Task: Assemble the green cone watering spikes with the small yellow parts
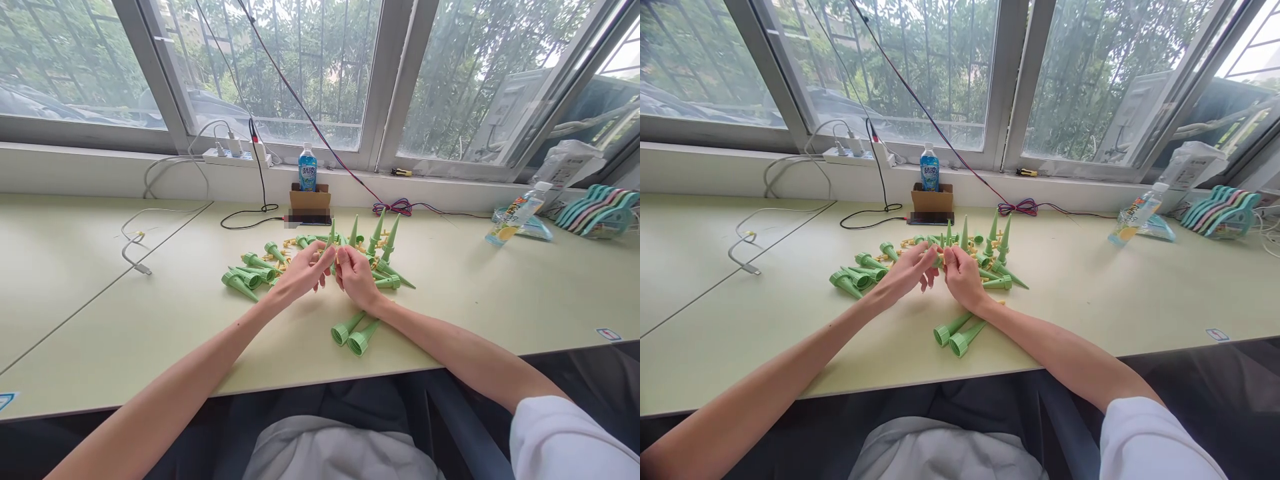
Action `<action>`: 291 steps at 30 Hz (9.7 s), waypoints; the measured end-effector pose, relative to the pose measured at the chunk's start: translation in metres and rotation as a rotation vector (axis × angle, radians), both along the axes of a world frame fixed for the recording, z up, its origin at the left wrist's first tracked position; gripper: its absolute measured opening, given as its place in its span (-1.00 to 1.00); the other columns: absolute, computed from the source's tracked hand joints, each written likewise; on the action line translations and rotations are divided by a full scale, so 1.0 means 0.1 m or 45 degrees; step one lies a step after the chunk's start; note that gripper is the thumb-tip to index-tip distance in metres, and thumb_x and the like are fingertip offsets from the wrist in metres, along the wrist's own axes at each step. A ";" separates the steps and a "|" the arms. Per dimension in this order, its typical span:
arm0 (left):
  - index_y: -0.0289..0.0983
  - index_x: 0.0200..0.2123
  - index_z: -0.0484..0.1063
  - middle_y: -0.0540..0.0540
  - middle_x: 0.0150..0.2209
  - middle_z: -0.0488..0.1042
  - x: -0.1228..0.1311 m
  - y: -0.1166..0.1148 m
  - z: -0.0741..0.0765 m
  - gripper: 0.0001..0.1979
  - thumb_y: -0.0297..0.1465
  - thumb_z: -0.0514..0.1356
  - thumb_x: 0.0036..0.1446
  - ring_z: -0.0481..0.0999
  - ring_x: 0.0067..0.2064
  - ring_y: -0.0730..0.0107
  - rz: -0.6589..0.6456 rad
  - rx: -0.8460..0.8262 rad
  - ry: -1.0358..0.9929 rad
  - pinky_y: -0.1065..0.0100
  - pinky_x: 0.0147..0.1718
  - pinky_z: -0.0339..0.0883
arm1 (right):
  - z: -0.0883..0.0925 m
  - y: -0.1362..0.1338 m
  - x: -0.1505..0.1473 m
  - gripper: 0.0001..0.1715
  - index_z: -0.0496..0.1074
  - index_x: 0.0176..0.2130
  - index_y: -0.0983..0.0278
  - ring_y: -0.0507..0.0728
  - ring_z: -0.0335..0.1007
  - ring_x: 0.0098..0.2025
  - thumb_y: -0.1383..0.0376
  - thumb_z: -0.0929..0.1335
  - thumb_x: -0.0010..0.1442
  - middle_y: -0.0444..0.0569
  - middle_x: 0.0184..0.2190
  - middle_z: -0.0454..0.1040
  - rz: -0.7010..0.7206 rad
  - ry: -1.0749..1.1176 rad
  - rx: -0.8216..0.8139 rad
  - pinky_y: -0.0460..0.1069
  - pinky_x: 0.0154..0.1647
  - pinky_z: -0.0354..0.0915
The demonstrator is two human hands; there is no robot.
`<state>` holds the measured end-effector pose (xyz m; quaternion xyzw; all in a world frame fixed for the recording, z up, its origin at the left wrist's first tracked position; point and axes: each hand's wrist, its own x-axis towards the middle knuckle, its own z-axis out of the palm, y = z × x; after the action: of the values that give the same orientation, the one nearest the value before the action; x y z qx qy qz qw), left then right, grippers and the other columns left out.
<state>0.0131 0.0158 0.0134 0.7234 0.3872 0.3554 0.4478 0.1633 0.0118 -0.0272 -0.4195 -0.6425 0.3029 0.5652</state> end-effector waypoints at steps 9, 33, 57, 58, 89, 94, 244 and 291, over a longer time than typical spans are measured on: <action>-0.24 -0.10 0.30 0.03 -0.60 0.33 0.01 0.01 0.04 -0.34 0.21 -0.13 0.17 0.31 -0.64 0.44 -0.046 -0.281 -0.190 0.41 -0.65 0.20 | 0.00 -0.01 -0.01 -0.49 0.15 -0.42 0.21 -0.03 0.04 -0.61 -0.11 0.15 0.34 -0.22 -0.60 0.16 0.001 0.033 -0.022 -0.10 -0.60 0.02; -0.20 -0.14 0.35 0.15 -0.67 0.22 0.01 -0.04 0.03 -0.61 -0.10 0.28 0.07 0.24 -0.66 0.55 0.078 0.010 -0.071 0.48 -0.66 0.17 | 0.03 -0.01 0.03 -0.57 0.12 -0.44 0.20 -0.02 0.02 -0.59 0.00 0.20 0.34 -0.22 -0.60 0.10 0.074 -0.046 -0.036 -0.09 -0.58 -0.03; -0.23 -0.09 0.34 0.16 -0.65 0.24 0.04 -0.07 -0.02 -0.69 -0.20 0.18 0.16 0.24 -0.61 0.51 0.130 0.568 0.263 0.45 -0.53 0.11 | 0.02 -0.01 0.05 -0.57 0.10 -0.48 0.22 0.01 -0.05 -0.53 0.08 0.14 0.37 -0.20 -0.59 0.07 0.040 -0.108 0.076 -0.05 -0.49 -0.03; -0.23 -0.09 0.34 0.15 -0.64 0.25 0.04 -0.07 -0.02 -0.69 -0.20 0.18 0.17 0.25 -0.60 0.50 0.129 0.571 0.270 0.45 -0.51 0.12 | 0.02 -0.01 0.05 -0.57 0.10 -0.48 0.22 0.01 -0.04 -0.53 0.09 0.14 0.37 -0.20 -0.59 0.08 0.032 -0.113 0.080 -0.06 -0.49 -0.03; -0.25 -0.18 0.35 0.01 -0.47 0.40 0.04 -0.09 -0.03 -0.80 -0.24 0.11 0.24 0.44 -0.42 0.38 0.164 0.731 0.424 0.36 -0.36 0.24 | -0.03 0.03 0.05 -0.59 0.14 -0.47 0.21 0.00 0.09 -0.63 0.11 0.15 0.38 -0.23 -0.70 0.11 0.095 -0.137 -0.024 -0.08 -0.60 0.01; -0.25 -0.18 0.35 0.00 -0.45 0.43 0.04 -0.09 -0.03 -0.80 -0.24 0.11 0.24 0.45 -0.42 0.38 0.156 0.725 0.416 0.37 -0.37 0.24 | -0.04 0.03 0.05 -0.61 0.14 -0.47 0.21 0.00 0.09 -0.62 0.14 0.15 0.38 -0.24 -0.70 0.11 0.108 -0.121 -0.012 -0.09 -0.59 0.01; -0.27 -0.37 0.31 -0.07 -0.32 0.39 -0.03 0.04 0.00 -0.70 -0.15 0.21 0.14 0.46 -0.45 0.48 -0.086 0.030 -0.034 0.45 -0.64 0.27 | -0.03 0.08 0.11 -0.48 0.10 -0.46 0.21 -0.01 0.06 -0.62 -0.09 0.16 0.34 -0.22 -0.62 0.08 0.051 -0.130 -0.037 -0.07 -0.58 0.04; -0.23 -0.31 0.49 0.00 -0.41 0.47 0.02 -0.05 0.01 -0.90 -0.37 0.25 0.06 0.28 -0.55 0.50 0.126 0.456 0.132 0.41 -0.47 0.13 | 0.04 0.11 0.13 -0.49 0.11 -0.50 0.21 0.04 0.05 -0.54 -0.02 0.10 0.38 -0.17 -0.63 0.15 0.029 -0.382 0.045 -0.04 -0.48 0.00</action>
<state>0.0153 0.0111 0.0139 0.7889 0.3755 0.4025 0.2732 0.1766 0.0223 -0.0231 -0.4426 -0.7297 0.2319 0.4668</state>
